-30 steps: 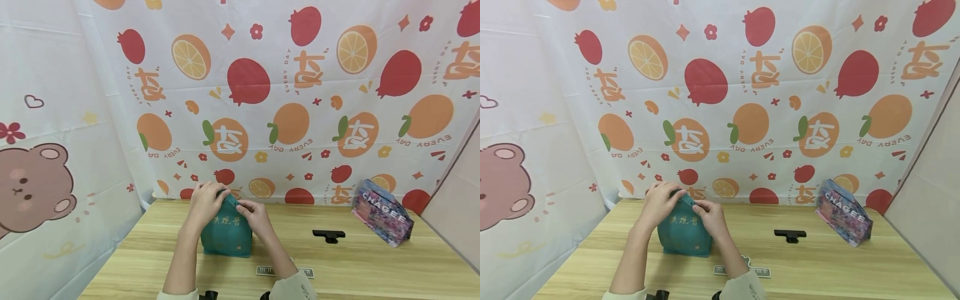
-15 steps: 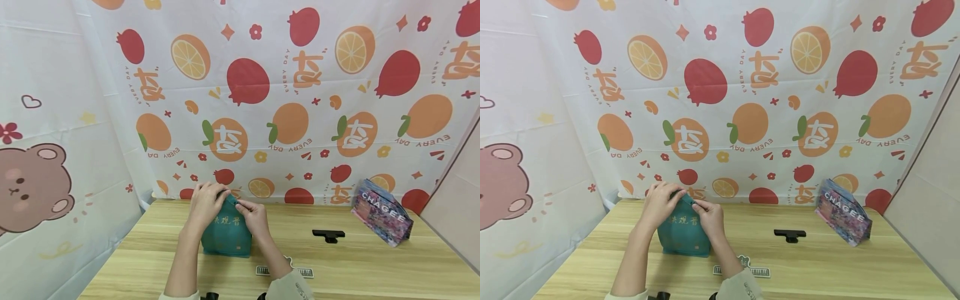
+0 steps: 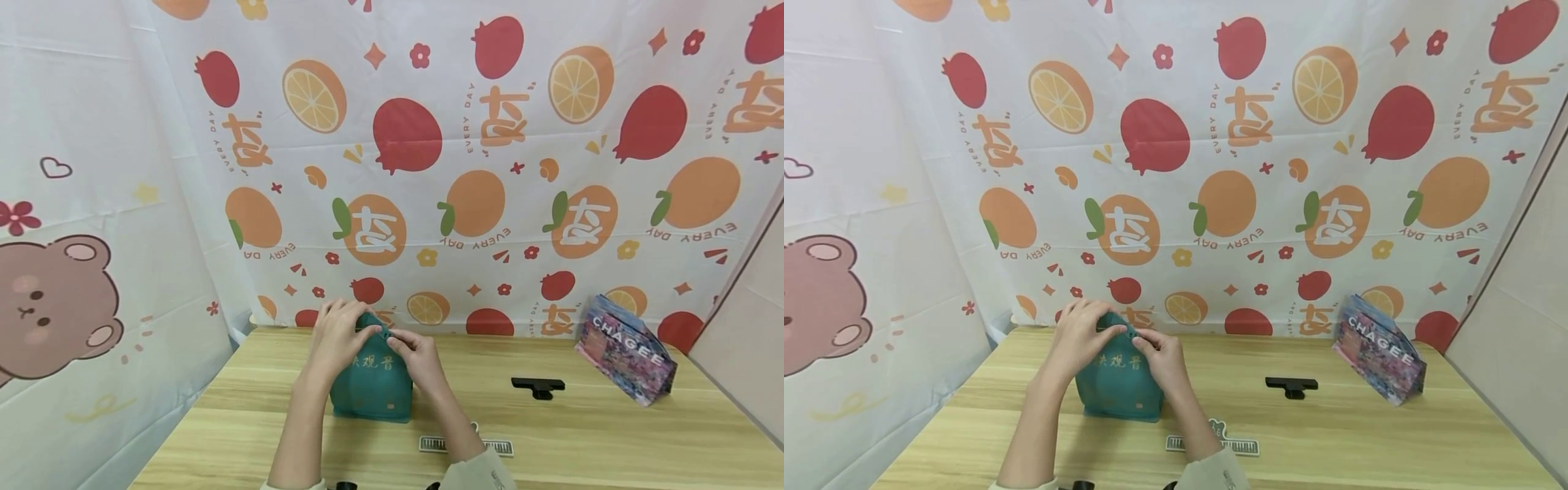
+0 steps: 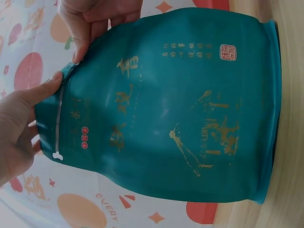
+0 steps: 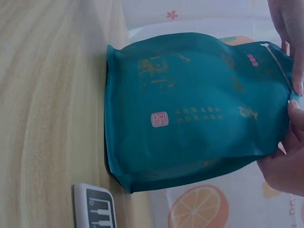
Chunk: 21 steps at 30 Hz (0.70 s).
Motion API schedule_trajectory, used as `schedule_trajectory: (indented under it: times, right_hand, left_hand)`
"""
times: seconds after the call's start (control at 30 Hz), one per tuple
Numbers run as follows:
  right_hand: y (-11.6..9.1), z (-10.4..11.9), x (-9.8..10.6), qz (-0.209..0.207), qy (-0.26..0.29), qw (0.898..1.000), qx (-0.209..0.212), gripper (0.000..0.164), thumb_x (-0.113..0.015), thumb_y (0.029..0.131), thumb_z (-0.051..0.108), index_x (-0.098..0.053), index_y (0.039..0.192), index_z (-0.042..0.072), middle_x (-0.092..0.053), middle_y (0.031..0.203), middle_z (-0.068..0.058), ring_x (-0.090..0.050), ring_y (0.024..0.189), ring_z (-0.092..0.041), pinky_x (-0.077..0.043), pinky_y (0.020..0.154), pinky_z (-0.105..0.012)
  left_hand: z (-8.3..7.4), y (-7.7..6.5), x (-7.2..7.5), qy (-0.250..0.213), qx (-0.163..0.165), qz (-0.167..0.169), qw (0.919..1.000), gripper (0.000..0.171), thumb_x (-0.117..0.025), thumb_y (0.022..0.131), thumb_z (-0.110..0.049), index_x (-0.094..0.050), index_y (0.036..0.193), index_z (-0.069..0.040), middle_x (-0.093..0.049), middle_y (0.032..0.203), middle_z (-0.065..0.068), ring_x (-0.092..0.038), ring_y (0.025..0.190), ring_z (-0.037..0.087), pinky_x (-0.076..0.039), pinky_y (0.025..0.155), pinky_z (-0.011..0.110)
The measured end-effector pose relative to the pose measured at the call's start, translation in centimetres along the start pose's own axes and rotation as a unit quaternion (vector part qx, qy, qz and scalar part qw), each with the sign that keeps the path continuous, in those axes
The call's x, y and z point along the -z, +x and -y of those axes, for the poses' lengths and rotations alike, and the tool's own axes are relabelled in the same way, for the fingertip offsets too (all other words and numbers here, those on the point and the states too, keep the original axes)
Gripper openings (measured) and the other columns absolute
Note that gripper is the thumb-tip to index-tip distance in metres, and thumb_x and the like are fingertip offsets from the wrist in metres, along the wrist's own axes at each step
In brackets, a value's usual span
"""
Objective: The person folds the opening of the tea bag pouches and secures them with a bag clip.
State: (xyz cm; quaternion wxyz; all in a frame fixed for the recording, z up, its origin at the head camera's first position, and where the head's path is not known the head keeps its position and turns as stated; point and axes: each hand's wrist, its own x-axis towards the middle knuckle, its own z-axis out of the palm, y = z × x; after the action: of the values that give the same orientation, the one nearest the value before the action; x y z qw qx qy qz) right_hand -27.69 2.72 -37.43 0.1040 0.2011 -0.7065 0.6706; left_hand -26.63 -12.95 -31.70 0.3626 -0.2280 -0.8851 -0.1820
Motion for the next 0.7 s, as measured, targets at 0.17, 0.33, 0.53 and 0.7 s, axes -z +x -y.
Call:
schedule_trajectory:
  times: [0.17, 0.33, 0.53, 0.7]
  right_hand:
    - [0.0, -0.8, 0.8, 0.036, -0.009, 0.999, -0.026, 0.027, -0.056, 0.093, 0.014, -0.064, 0.111, -0.005, -0.064, 0.104, -0.014, -0.060, 0.092, -0.022, -0.048, 0.081, -0.036]
    - [0.1, -0.9, 1.0, 0.037, -0.021, 0.998, -0.042, 0.025, -0.058, 0.091, 0.012, -0.065, 0.107, -0.006, -0.066, 0.097, -0.013, -0.062, 0.086, -0.020, -0.049, 0.078, -0.035]
    - [0.0, -1.4, 0.7, 0.000, -0.010, 0.999, -0.042, 0.022, -0.061, 0.089, 0.011, -0.068, 0.103, -0.004, -0.067, 0.095, -0.013, -0.064, 0.083, -0.020, -0.051, 0.074, -0.033]
    - [-0.7, 0.5, 0.7, 0.001, -0.016, 0.999, -0.028, 0.021, -0.058, 0.089, 0.005, -0.067, 0.103, -0.008, -0.066, 0.097, -0.019, -0.063, 0.087, -0.029, -0.050, 0.076, -0.039]
  left_hand:
    - [0.0, -0.1, 0.0, -0.002, 0.004, -0.004, 1.0000, 0.019, -0.078, 0.073, -0.021, -0.065, 0.083, -0.013, -0.065, 0.085, 0.000, -0.051, 0.078, 0.021, -0.034, 0.090, 0.044]
    - [0.0, -0.2, 0.1, -0.004, 0.009, -0.003, 0.9999, 0.019, -0.079, 0.072, -0.021, -0.065, 0.083, -0.014, -0.065, 0.084, 0.000, -0.051, 0.078, 0.021, -0.034, 0.090, 0.044]
    - [0.0, -0.2, 0.0, 0.000, 0.007, 0.001, 1.0000, 0.019, -0.079, 0.073, -0.021, -0.065, 0.084, -0.014, -0.064, 0.084, 0.000, -0.050, 0.077, 0.021, -0.034, 0.090, 0.044]
    - [0.0, -0.1, -0.1, 0.000, 0.012, 0.004, 0.9999, 0.019, -0.078, 0.073, -0.022, -0.065, 0.084, -0.014, -0.065, 0.084, 0.000, -0.051, 0.078, 0.021, -0.034, 0.091, 0.044]
